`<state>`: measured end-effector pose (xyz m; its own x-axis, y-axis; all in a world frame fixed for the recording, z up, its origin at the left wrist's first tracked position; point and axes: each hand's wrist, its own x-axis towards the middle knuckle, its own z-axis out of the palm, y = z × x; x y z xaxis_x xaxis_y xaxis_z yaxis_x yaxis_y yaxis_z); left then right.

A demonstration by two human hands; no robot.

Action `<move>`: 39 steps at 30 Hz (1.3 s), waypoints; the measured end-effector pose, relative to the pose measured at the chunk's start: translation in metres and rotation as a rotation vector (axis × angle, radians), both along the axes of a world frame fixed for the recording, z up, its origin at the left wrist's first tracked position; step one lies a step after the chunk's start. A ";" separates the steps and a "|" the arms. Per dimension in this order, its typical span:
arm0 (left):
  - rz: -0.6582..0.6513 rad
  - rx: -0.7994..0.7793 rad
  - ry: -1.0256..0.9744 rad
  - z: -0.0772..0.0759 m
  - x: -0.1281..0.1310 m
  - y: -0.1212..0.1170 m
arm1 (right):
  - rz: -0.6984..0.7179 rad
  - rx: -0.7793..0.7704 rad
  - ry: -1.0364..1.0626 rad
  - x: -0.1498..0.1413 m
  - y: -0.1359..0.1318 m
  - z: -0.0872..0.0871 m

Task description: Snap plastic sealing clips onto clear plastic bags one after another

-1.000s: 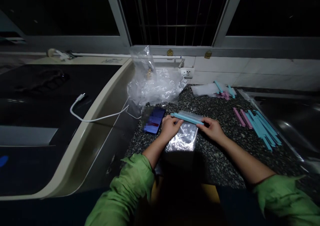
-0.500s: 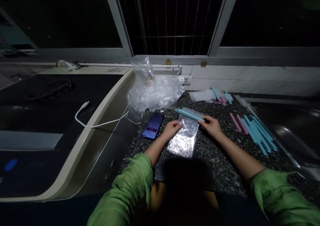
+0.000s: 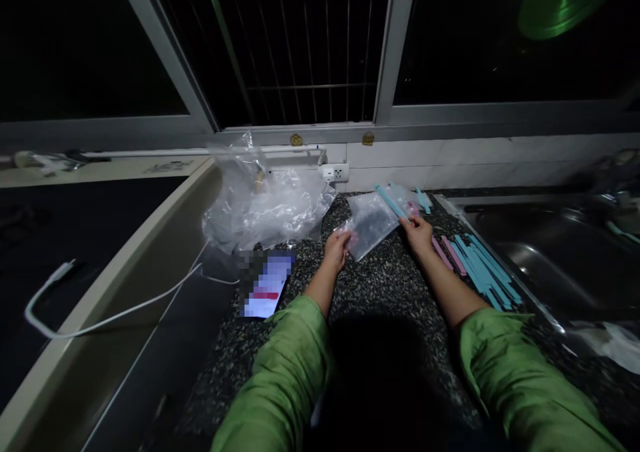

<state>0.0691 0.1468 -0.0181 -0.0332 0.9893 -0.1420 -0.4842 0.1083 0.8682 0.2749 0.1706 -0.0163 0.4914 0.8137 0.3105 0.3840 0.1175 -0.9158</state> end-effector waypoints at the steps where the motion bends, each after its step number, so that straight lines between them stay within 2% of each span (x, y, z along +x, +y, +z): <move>1: 0.042 0.004 0.027 -0.001 0.006 0.008 | -0.026 0.007 0.006 0.002 0.006 -0.001; 7: 0.175 0.065 0.133 -0.003 0.033 0.047 | -0.162 0.051 0.028 0.013 0.045 -0.007; 14: 0.103 0.139 0.208 -0.009 0.046 0.076 | -0.234 0.072 0.077 0.023 0.074 -0.011; 20: 0.109 0.194 0.341 -0.012 0.048 0.078 | -0.247 0.058 0.101 0.020 0.077 -0.012; 24: 0.167 0.237 0.526 -0.010 0.044 0.061 | -0.310 0.103 0.027 0.010 0.061 -0.004; 26: 0.278 0.307 0.629 -0.008 0.037 0.044 | -0.238 0.107 -0.101 -0.005 0.050 0.001; 29: 0.511 0.423 0.748 -0.006 0.019 0.014 | 0.095 -0.045 -0.254 -0.048 0.034 0.003; 31: 0.661 0.435 0.808 -0.004 0.002 -0.004 | 0.227 -0.111 -0.254 -0.084 0.026 0.001; 35: 0.823 0.368 0.860 -0.004 -0.038 -0.029 | 0.338 -0.204 -0.223 -0.151 0.022 -0.006; 39: 0.867 0.321 0.845 -0.007 -0.070 -0.041 | 0.328 -0.283 -0.167 -0.189 0.029 -0.005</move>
<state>-0.0009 0.1055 -0.0255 -0.6531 0.5825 0.4839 0.4302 -0.2405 0.8701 0.0858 0.1991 -0.0211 0.1563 0.9819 0.1072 0.5134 0.0120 -0.8581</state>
